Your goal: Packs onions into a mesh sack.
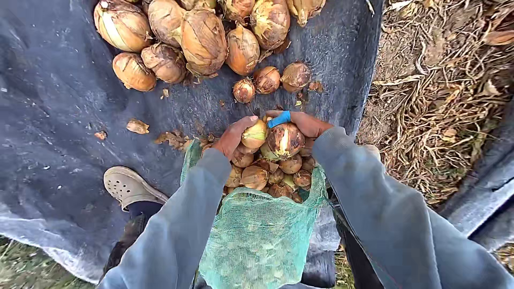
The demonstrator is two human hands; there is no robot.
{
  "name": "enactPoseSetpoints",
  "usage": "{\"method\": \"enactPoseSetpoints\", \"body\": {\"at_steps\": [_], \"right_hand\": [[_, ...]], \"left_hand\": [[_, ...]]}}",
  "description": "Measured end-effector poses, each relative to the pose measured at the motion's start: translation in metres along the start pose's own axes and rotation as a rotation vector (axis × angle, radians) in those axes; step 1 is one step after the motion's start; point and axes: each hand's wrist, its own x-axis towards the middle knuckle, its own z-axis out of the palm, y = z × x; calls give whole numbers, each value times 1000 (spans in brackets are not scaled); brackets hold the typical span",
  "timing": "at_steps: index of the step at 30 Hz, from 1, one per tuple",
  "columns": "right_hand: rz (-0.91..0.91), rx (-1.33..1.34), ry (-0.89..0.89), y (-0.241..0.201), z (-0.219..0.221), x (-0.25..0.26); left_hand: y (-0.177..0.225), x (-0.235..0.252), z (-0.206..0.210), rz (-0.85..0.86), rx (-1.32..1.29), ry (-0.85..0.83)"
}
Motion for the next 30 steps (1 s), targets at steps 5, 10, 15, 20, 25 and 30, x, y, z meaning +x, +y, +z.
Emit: {"method": "enactPoseSetpoints", "body": {"at_steps": [5, 10, 15, 20, 25, 30], "right_hand": [[-253, 170, -120, 136, 54, 30], [-2, -515, -433, 159, 152, -51], [-178, -280, 55, 110, 77, -31], [-318, -566, 683, 40, -40, 70], [-251, -983, 530, 15, -52, 123], [-263, -807, 201, 57, -39, 118]], "left_hand": [[-27, -82, 16, 51, 221, -104], [-88, -185, 31, -341, 758, -477], [-20, -150, 18, 7, 421, 62], [47, -2, -12, 242, 114, 437], [50, 74, 7, 229, 413, 479], [16, 52, 6, 182, 470, 141]]}}
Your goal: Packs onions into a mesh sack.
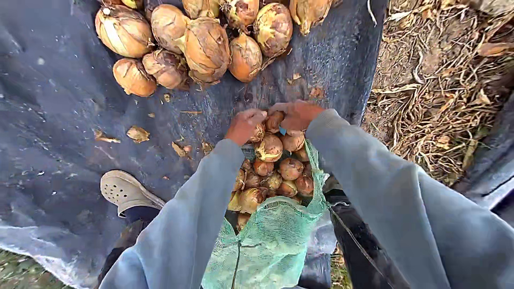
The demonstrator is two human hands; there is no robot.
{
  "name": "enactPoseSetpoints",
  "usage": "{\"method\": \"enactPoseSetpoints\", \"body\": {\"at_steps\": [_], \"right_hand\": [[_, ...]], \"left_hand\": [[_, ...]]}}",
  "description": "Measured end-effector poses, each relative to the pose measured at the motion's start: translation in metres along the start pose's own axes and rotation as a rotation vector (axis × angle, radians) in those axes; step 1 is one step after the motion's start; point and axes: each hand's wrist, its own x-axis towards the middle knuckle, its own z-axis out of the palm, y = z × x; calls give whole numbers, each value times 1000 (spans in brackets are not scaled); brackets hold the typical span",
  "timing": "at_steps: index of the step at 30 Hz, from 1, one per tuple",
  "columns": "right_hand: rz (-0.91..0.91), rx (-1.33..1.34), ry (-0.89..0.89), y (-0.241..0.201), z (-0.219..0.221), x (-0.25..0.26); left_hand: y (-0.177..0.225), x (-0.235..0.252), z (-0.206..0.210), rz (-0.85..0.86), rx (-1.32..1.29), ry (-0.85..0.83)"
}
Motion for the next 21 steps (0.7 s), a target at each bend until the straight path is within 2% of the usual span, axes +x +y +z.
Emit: {"method": "enactPoseSetpoints", "body": {"at_steps": [2, 5, 8, 9, 12, 15, 18, 21], "right_hand": [[31, 84, -81, 0, 28, -24], [52, 176, -84, 3, 49, -60], [168, 402, 131, 26, 48, -57], [200, 422, 142, 29, 44, -47], [186, 509, 83, 26, 39, -9], [170, 506, 23, 18, 48, 1], [169, 458, -48, 16, 50, -15], [157, 414, -127, -4, 54, -64]], "left_hand": [[-16, -20, 5, -93, -96, -103], [-35, -49, 5, -267, -260, -127], [-47, -57, 14, -185, -371, -110], [-45, -51, 17, -154, -393, -76], [-33, -21, 25, -116, -343, -84], [-33, -4, 34, -96, -192, -219], [-19, -28, 36, -125, -131, -297], [-12, -90, 51, -177, -204, -320]]}}
